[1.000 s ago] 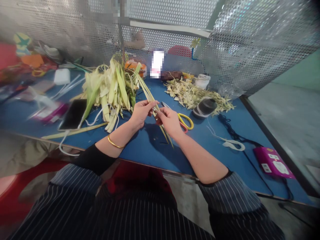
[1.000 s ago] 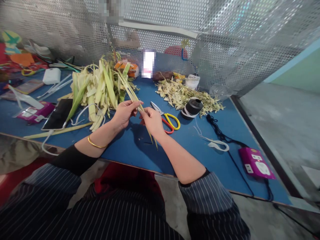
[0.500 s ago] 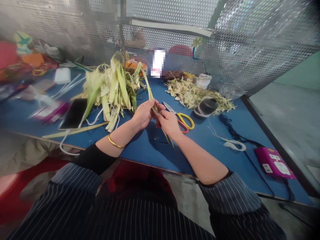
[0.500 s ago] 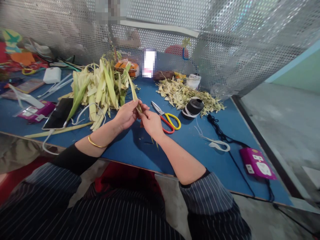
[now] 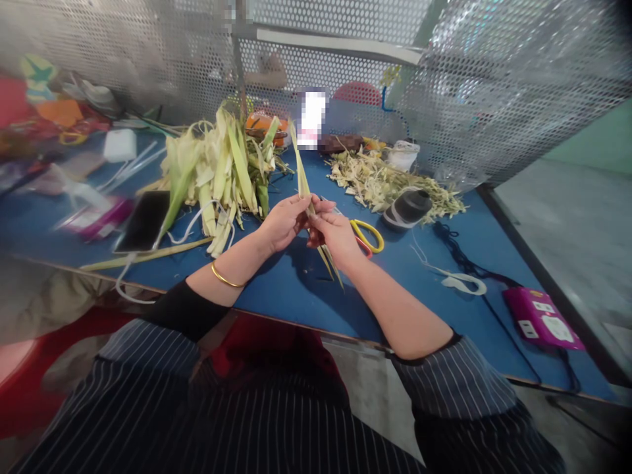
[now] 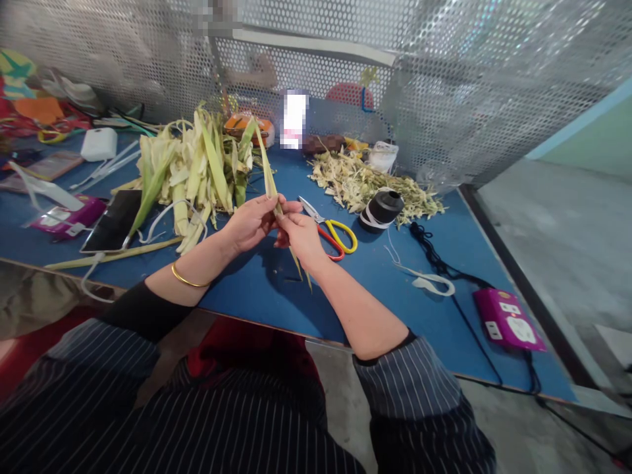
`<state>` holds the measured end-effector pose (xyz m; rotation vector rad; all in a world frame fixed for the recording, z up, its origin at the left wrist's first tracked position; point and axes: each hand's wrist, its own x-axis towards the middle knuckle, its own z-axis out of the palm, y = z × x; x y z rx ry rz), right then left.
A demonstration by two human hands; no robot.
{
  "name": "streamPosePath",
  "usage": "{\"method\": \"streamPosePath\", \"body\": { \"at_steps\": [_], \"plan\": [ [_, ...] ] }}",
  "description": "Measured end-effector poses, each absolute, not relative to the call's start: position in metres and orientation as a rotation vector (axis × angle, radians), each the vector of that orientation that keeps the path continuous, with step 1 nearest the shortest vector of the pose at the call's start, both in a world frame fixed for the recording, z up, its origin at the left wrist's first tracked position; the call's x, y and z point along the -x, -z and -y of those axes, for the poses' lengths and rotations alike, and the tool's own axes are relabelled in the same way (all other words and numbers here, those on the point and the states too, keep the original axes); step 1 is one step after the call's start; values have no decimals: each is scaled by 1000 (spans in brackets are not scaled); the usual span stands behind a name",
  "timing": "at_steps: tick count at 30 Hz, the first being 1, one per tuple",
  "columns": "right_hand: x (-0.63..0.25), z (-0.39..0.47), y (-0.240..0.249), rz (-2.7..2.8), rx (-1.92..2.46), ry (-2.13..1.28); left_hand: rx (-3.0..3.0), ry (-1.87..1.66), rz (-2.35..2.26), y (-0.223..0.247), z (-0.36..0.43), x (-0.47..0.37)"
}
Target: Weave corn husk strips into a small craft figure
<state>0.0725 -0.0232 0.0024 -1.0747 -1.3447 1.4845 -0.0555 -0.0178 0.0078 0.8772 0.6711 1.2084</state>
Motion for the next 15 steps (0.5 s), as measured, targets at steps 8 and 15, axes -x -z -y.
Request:
{"method": "streamPosePath", "body": {
  "at_steps": [8, 15],
  "plan": [
    [-79, 20, -11, 1300, 1169, -1513, -876, -1301, -745, -8, 16, 57],
    [-76, 21, -4, 1489, 1149, -1405, -888, -1267, -784, -10, 19, 52]
  ]
}}
